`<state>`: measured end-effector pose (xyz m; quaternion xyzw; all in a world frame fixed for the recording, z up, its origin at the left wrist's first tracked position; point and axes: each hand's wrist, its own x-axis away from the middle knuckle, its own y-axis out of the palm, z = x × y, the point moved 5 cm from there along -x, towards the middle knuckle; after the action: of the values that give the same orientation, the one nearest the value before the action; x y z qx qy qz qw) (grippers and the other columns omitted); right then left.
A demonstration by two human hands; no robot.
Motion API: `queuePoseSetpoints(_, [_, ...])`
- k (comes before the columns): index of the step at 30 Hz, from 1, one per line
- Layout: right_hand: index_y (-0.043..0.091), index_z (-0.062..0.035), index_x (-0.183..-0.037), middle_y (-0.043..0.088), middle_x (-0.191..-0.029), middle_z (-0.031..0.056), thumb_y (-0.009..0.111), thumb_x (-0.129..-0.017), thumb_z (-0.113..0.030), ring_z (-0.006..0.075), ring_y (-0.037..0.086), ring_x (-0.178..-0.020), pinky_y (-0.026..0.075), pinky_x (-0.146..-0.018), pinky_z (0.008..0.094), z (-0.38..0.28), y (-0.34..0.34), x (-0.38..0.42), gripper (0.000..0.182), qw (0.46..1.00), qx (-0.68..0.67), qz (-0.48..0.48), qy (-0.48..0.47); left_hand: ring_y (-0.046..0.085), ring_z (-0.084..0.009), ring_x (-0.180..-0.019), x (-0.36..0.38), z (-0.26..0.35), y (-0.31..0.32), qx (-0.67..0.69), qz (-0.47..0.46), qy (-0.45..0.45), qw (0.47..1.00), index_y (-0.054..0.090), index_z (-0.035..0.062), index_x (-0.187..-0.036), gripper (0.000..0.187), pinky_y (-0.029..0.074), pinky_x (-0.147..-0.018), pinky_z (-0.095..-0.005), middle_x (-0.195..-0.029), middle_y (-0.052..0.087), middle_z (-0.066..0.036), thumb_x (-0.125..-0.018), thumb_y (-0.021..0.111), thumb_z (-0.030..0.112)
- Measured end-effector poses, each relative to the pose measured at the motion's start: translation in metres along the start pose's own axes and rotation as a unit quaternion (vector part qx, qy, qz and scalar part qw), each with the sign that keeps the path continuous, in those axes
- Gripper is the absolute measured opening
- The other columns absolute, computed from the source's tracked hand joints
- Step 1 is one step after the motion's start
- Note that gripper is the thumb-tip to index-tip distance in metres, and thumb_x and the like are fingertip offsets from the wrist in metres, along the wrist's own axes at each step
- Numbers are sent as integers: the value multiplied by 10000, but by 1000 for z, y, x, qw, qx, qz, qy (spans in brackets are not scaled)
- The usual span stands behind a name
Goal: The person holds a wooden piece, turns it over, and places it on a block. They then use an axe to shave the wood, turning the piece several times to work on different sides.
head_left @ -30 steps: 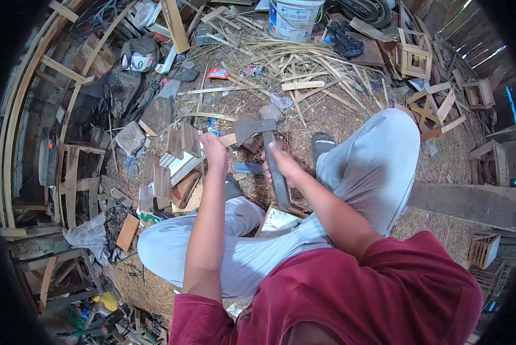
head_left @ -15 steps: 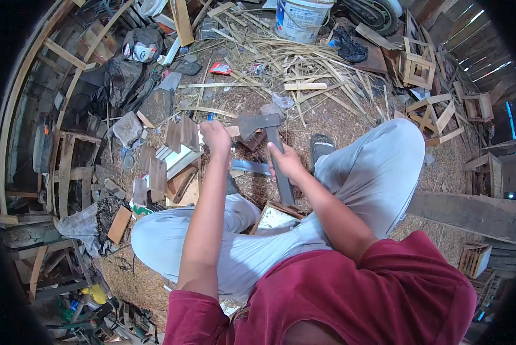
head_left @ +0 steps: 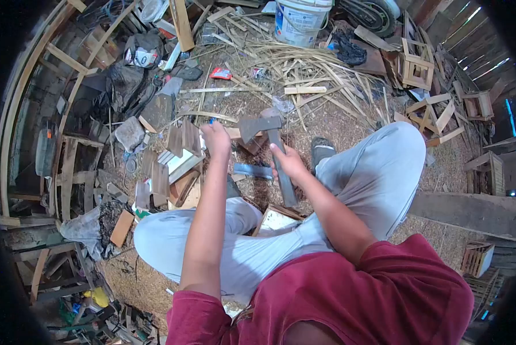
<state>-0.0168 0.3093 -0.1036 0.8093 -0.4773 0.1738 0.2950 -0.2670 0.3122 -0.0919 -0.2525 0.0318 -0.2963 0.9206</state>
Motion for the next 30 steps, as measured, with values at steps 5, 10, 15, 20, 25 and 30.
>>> queuePoseSetpoints(5, [531, -106, -1043, 562, -682, 35, 588, -1049, -447, 167, 562, -481, 481, -428, 343, -20, 9, 6, 345, 997, -20, 42, -57, 721, -444, -879, 17, 12, 9, -105, -191, -81, 973, 682, -93, -976, 710, 533, -877, -514, -970, 708, -324, -1023, 235, 456])
queuePoseSetpoints(10, [563, -90, -1009, 566, -663, 37, 580, -1059, -406, 162, 560, -460, 463, -406, 334, -27, -5, 2, 321, 990, -9, 97, -102, 671, -256, -543, 47, 13, -4, -78, -249, -146, 954, 672, -48, -940, 745, 507, -477, -401, -774, 675, -170, -1032, 239, 552])
queuePoseSetpoints(15, [558, -89, -1016, 561, -653, 39, 584, -1057, -399, 161, 566, -469, 467, -414, 336, -20, -7, 3, 314, 990, -3, 109, -88, 507, -153, -504, 49, -8, -12, 111, -281, -212, 929, 604, 66, -925, 502, 447, -494, -327, -685, 544, -19, -1033, 351, 486])
queuePoseSetpoints(20, [607, -69, -1016, 577, -620, 41, 593, -1051, -381, 173, 570, -446, 477, -417, 334, -28, 2, 11, 315, 988, 25, 114, -99, 487, -161, -551, 48, -22, -8, 80, -316, -107, 939, 535, 71, -940, 348, 461, -540, -339, -734, 531, -40, -1048, 356, 350])
queuePoseSetpoints(25, [634, -44, -995, 606, -637, 62, 603, -1041, -384, 164, 593, -455, 486, -445, 342, -27, 6, 11, 345, 979, 124, 97, -131, 515, -198, -546, 56, -93, 23, -23, -327, -150, 933, 528, 54, -948, 338, 459, -495, -370, -726, 529, -95, -1052, 347, 320])
queuePoseSetpoints(30, [649, -23, -1000, 645, -672, 128, 614, -1021, -402, 238, 652, -533, 506, -521, 396, -16, 6, 12, 382, 940, 288, 88, -161, 697, -359, -662, 78, -129, 36, -31, -317, -179, 931, 612, -62, -1070, 516, 547, -572, -479, -870, 698, -243, -1055, 335, 373])
